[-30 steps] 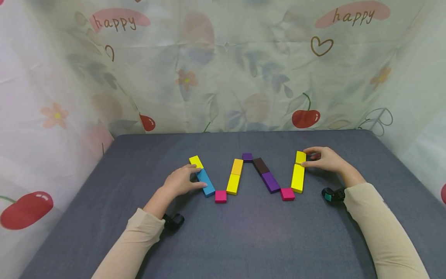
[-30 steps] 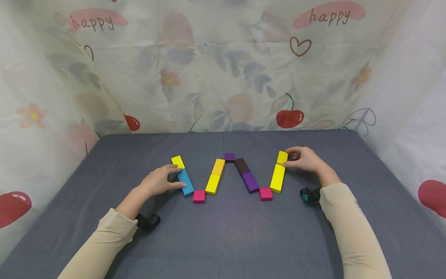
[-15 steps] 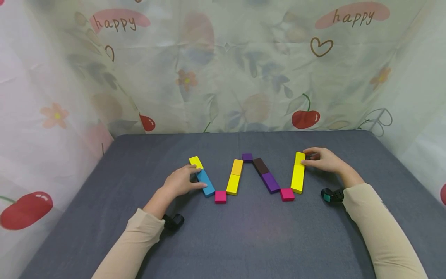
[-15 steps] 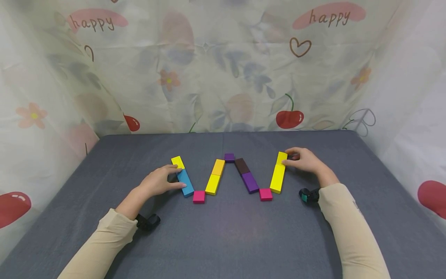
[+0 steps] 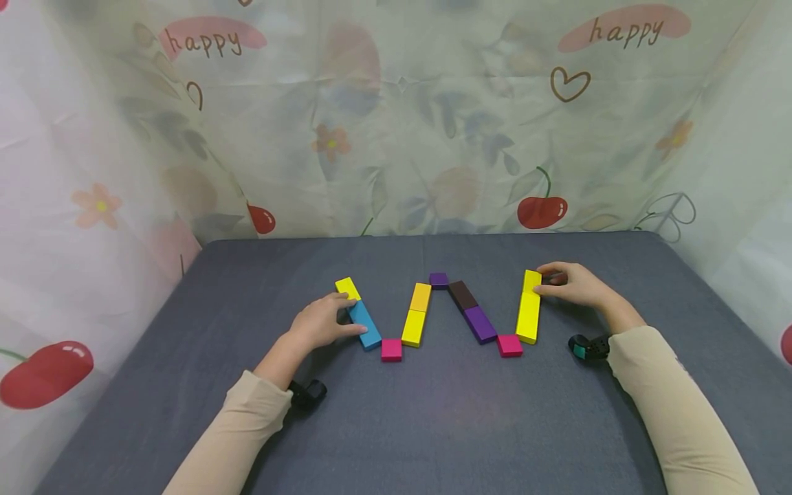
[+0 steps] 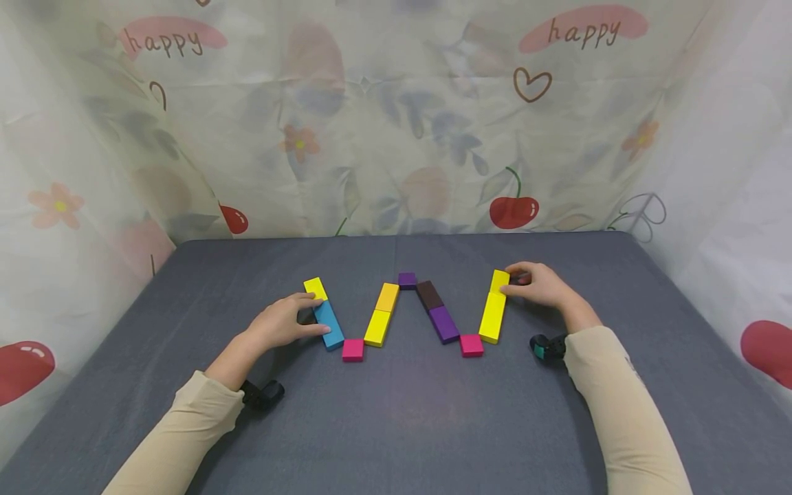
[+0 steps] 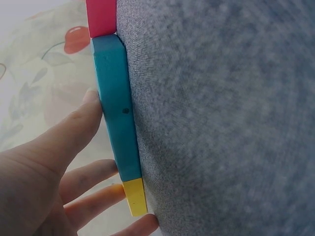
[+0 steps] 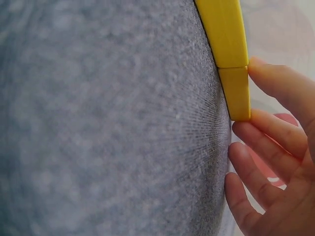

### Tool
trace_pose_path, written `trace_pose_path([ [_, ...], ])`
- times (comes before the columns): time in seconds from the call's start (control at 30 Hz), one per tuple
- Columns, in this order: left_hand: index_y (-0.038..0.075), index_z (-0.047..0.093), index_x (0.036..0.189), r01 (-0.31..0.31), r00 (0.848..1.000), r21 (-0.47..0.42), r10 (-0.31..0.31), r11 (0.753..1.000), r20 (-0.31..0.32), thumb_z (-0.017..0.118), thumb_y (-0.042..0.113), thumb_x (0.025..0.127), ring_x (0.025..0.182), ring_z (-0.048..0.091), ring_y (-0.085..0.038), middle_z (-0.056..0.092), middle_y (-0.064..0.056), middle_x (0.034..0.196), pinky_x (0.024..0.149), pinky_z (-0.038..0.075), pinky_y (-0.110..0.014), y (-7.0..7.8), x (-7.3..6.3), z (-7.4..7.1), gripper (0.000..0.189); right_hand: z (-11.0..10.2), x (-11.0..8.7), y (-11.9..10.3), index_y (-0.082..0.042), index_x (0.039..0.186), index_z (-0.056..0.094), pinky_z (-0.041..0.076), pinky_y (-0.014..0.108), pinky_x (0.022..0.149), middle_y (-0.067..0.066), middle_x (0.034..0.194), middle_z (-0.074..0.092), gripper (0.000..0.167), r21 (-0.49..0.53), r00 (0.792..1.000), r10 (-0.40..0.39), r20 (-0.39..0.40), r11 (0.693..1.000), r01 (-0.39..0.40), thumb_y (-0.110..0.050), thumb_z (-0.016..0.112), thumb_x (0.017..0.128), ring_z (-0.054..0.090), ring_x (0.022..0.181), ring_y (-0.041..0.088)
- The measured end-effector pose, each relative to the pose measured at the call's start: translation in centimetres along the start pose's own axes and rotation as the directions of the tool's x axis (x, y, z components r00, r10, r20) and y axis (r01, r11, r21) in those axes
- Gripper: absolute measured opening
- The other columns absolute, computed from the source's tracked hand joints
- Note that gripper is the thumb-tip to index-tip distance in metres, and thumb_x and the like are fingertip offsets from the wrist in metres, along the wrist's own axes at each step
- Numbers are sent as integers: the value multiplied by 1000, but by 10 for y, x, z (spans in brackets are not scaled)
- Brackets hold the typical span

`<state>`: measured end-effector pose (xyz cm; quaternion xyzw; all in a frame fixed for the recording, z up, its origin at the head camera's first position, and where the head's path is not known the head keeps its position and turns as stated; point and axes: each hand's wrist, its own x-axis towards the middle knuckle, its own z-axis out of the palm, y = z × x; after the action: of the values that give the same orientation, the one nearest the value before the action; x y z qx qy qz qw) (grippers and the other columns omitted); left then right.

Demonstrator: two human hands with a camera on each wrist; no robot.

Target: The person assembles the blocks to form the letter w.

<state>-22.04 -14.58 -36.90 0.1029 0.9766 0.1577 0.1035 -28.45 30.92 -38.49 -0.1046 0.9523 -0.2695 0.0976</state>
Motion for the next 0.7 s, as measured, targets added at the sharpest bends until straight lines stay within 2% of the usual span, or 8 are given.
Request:
trace_pose_path([
  [0.3,11,47,138,-9,1000,2,9,1000,0,66,44,83,133,39,-37,40,-17,146,103,39,-55,1,0,-1,67,0,-1,0,2,133,45,44,54,95,26,134,47,61,7,1000,-23,-7,1000,23,-38,60,89,48,117,43],
  [0.7,7,48,137,-38,999,8,38,999,-18,67,43,83,131,42,-36,41,-17,145,103,40,-53,0,-1,-1,67,-1,-3,-4,2,134,44,45,54,94,26,133,47,60,14,1000,-15,-24,1000,15,-38,58,91,49,116,43],
])
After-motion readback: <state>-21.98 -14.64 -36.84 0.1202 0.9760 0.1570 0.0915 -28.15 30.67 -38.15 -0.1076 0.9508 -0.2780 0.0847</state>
